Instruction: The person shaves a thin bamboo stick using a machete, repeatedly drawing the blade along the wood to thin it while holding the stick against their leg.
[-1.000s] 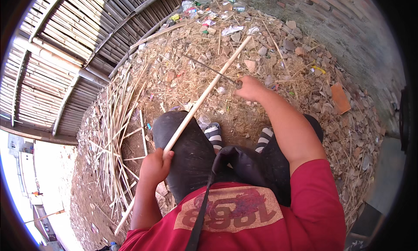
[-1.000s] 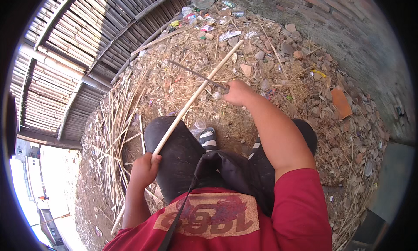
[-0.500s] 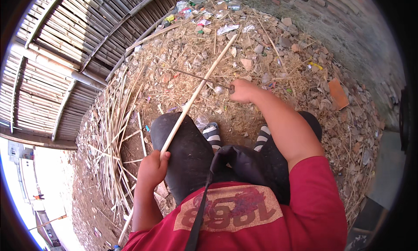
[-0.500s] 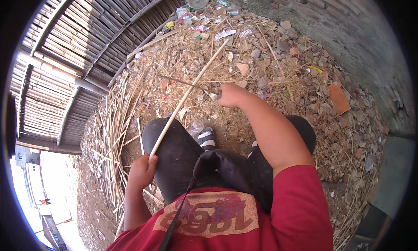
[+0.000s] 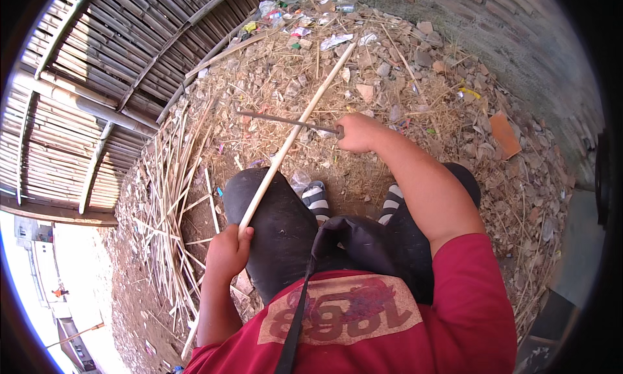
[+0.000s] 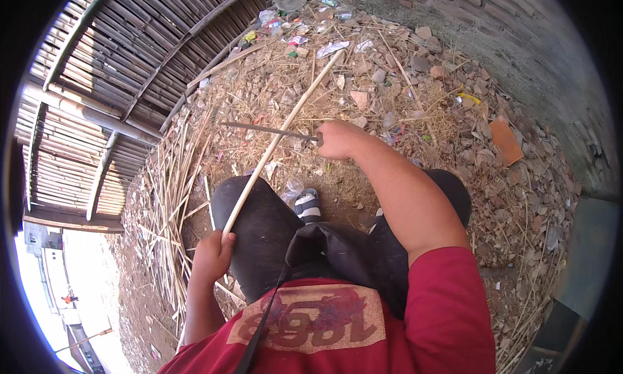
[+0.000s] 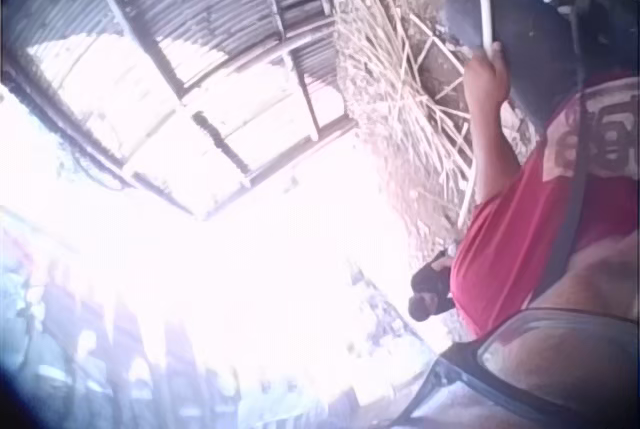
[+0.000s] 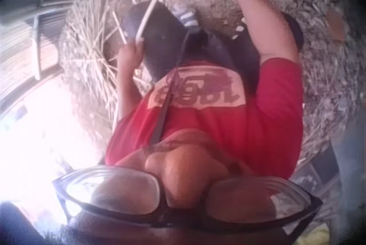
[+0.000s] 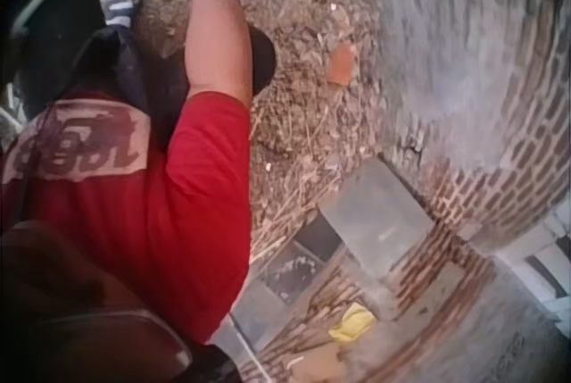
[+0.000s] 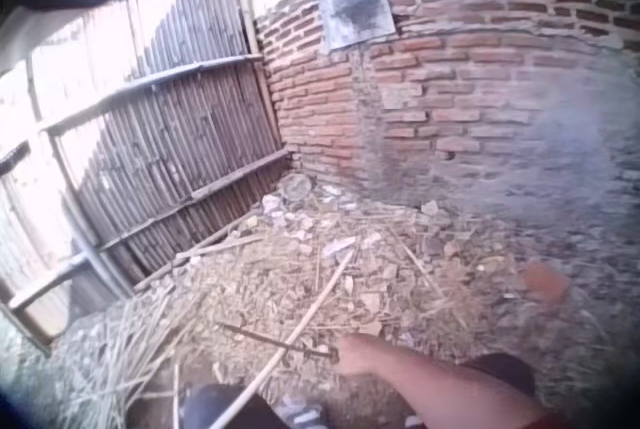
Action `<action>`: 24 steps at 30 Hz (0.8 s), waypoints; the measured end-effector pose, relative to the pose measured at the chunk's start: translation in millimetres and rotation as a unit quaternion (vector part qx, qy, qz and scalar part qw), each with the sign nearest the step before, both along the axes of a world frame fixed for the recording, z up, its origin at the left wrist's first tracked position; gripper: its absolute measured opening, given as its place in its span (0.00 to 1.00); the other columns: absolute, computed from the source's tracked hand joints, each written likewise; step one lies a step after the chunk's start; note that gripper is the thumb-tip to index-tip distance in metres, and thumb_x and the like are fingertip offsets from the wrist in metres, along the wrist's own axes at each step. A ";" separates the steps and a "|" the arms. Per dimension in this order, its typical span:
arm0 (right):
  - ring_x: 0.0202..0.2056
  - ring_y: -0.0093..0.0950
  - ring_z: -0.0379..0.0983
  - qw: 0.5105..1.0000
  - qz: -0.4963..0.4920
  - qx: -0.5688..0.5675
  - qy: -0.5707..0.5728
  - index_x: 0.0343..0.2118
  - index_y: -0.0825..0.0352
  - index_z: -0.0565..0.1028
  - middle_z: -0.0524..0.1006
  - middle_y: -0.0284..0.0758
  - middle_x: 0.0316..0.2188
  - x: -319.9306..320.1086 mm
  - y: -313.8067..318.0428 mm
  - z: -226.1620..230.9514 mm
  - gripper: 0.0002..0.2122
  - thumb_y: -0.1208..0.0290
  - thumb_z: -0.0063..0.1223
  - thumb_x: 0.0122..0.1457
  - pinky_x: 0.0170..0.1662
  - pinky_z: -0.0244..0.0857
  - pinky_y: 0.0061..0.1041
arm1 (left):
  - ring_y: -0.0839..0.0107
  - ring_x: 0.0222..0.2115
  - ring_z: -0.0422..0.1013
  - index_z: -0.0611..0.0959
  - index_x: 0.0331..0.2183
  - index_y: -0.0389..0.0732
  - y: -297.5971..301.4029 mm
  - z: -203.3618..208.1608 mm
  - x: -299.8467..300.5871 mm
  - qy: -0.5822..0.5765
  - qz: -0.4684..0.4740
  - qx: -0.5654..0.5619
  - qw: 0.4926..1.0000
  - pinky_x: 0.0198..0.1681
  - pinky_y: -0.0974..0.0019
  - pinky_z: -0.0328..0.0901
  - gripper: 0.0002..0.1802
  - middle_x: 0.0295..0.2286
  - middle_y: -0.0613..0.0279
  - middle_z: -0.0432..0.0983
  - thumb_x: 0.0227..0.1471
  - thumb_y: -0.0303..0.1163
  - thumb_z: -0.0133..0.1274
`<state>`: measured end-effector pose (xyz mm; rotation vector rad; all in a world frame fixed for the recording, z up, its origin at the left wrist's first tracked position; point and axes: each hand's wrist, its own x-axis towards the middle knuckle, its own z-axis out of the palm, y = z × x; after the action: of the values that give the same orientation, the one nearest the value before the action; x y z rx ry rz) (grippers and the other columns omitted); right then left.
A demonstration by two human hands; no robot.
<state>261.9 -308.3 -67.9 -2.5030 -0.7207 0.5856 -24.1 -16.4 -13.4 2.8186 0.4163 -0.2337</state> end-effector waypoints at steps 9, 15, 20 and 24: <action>0.41 0.45 0.79 0.993 -0.106 -0.015 0.043 0.40 0.64 0.82 0.82 0.46 0.36 32.1 -30.2 -24.9 0.16 0.67 0.57 0.48 0.44 0.73 0.43 | 0.36 0.26 0.75 0.75 0.28 0.34 -11.5 7.4 -3.1 0.004 0.001 0.048 0.999 0.31 0.40 0.67 0.26 0.22 0.38 0.77 0.62 0.50 0.53; 0.42 0.44 0.79 0.999 -0.046 0.016 -0.015 0.40 0.63 0.82 0.82 0.45 0.36 -4.7 -2.8 2.1 0.15 0.63 0.59 0.50 0.46 0.73 0.42 | 0.36 0.25 0.75 0.74 0.27 0.35 -11.7 -0.1 -4.2 -0.007 0.000 0.039 0.999 0.30 0.40 0.67 0.25 0.21 0.38 0.76 0.61 0.49 0.54; 0.43 0.44 0.79 0.986 0.149 -0.070 -0.009 0.45 0.62 0.81 0.82 0.45 0.40 -17.0 17.6 16.0 0.20 0.58 0.62 0.51 0.47 0.72 0.39 | 0.36 0.25 0.74 0.74 0.26 0.35 -1.6 -4.3 -4.2 -0.013 -0.020 0.026 0.999 0.30 0.40 0.66 0.25 0.21 0.38 0.75 0.62 0.49 0.54; 0.44 0.43 0.79 0.994 -0.072 0.059 0.054 0.47 0.65 0.81 0.82 0.46 0.41 20.1 -10.1 -30.3 0.22 0.58 0.63 0.51 0.48 0.72 0.39 | 0.35 0.27 0.74 0.74 0.26 0.35 2.1 -2.5 -2.6 -0.020 -0.009 -0.009 1.000 0.30 0.40 0.65 0.26 0.22 0.37 0.75 0.62 0.49 0.53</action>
<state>282.0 -318.4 -98.1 -2.3700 -0.5151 0.6021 -26.8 -14.3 -15.9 2.8062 0.3776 -0.1831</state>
